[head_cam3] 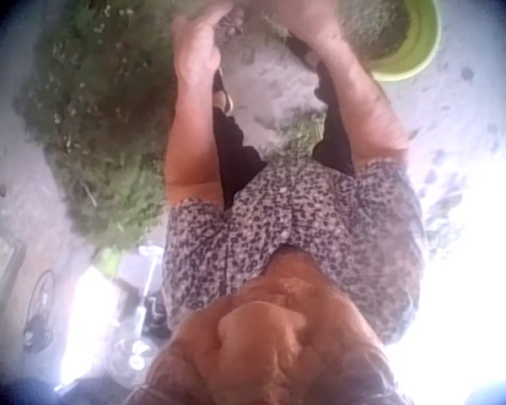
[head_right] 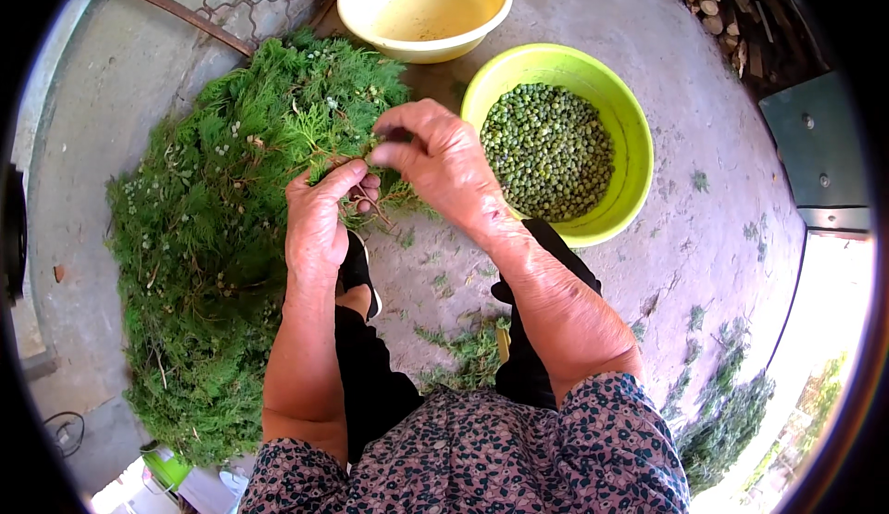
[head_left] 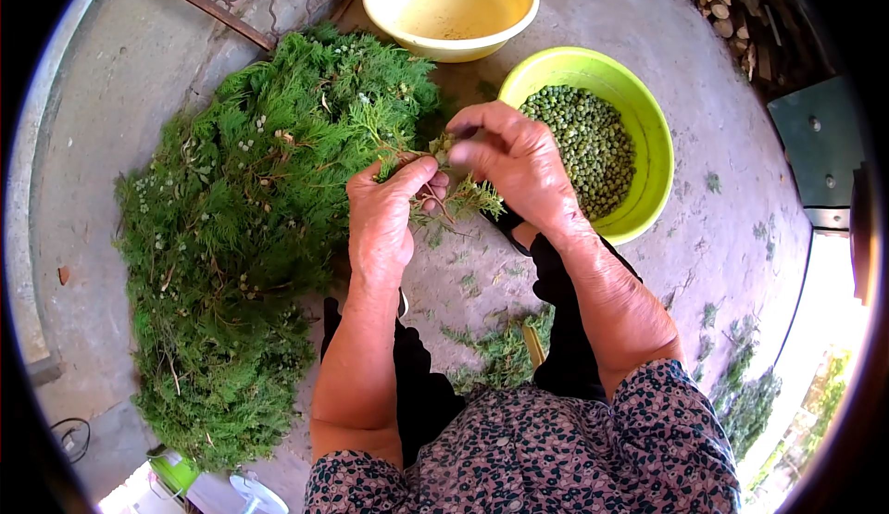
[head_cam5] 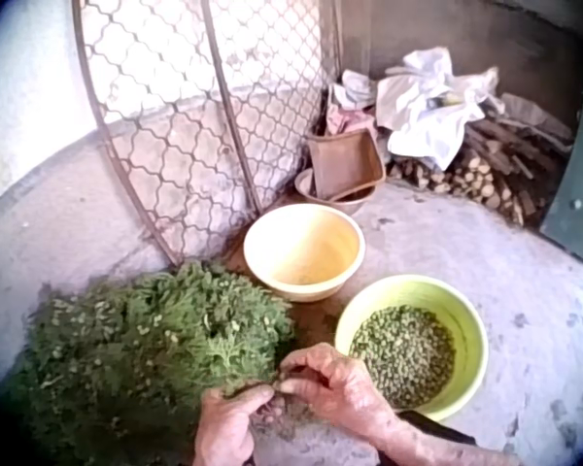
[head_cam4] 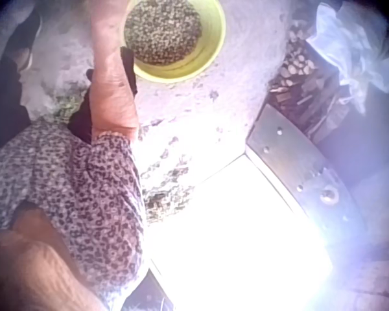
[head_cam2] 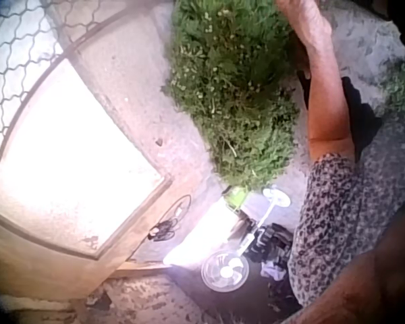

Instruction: The person picks small green pine cones from evergreen branches by hand and places them into a green plastic bowl.

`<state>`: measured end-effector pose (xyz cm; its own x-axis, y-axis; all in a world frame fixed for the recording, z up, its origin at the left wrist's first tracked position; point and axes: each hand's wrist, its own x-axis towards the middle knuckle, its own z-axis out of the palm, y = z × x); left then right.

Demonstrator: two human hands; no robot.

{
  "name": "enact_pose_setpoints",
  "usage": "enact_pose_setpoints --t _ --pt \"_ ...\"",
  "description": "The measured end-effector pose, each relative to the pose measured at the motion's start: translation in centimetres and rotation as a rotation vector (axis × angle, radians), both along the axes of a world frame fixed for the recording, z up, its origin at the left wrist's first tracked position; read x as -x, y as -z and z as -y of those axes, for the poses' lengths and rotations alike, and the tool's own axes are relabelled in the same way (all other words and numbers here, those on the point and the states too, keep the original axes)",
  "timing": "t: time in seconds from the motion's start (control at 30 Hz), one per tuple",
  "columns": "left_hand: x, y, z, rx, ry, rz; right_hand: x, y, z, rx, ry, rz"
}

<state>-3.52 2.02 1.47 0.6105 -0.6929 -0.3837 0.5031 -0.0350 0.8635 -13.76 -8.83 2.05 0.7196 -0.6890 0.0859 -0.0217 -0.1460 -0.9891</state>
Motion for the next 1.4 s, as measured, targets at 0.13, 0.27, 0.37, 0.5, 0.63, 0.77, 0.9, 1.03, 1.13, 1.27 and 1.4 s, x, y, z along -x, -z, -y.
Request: enact_pose_setpoints --t 0.13,0.27,0.37,0.5,0.63,0.77,0.9,1.03,1.13,1.27,1.4 --pt "0.1 0.2 0.1 0.048 -0.01 0.007 -0.4 -0.4 -0.8 0.124 -0.048 -0.088" --pt "0.3 -0.3 0.2 0.018 0.011 0.01 -0.5 0.3 -0.9 0.01 -0.067 0.005" --pt "0.1 0.3 0.0 0.11 0.018 -0.055 -0.4 -0.8 -0.8 -0.353 -0.094 0.047" --pt "0.0 0.0 0.1 0.161 0.015 -0.155 -0.1 -0.3 0.0 -0.737 -0.135 0.193" --pt "-0.2 0.0 0.0 0.221 -0.012 -0.259 -0.2 -0.3 0.7 -0.899 -0.153 0.304" --pt "-0.1 -0.2 -0.2 0.238 0.016 -0.224 -0.4 0.1 0.6 -0.812 -0.184 0.146" --pt "-0.1 -0.3 -0.1 0.197 0.04 -0.185 -0.1 -0.3 0.3 -0.756 -0.217 0.063" --pt "0.1 -0.6 0.1 0.028 0.065 0.102 0.1 -0.8 0.1 -0.531 -0.192 -0.039" --pt "-0.1 -0.1 0.0 0.009 0.091 0.148 -0.1 -0.2 0.1 -0.505 -0.211 -0.009" --pt "0.1 -0.2 0.1 0.089 0.039 -0.015 -0.4 1.0 -0.1 -0.878 -0.202 0.153" --pt "-0.6 0.1 0.2 0.234 0.052 -0.287 -0.8 1.6 -0.5 -1.188 -0.229 0.404"
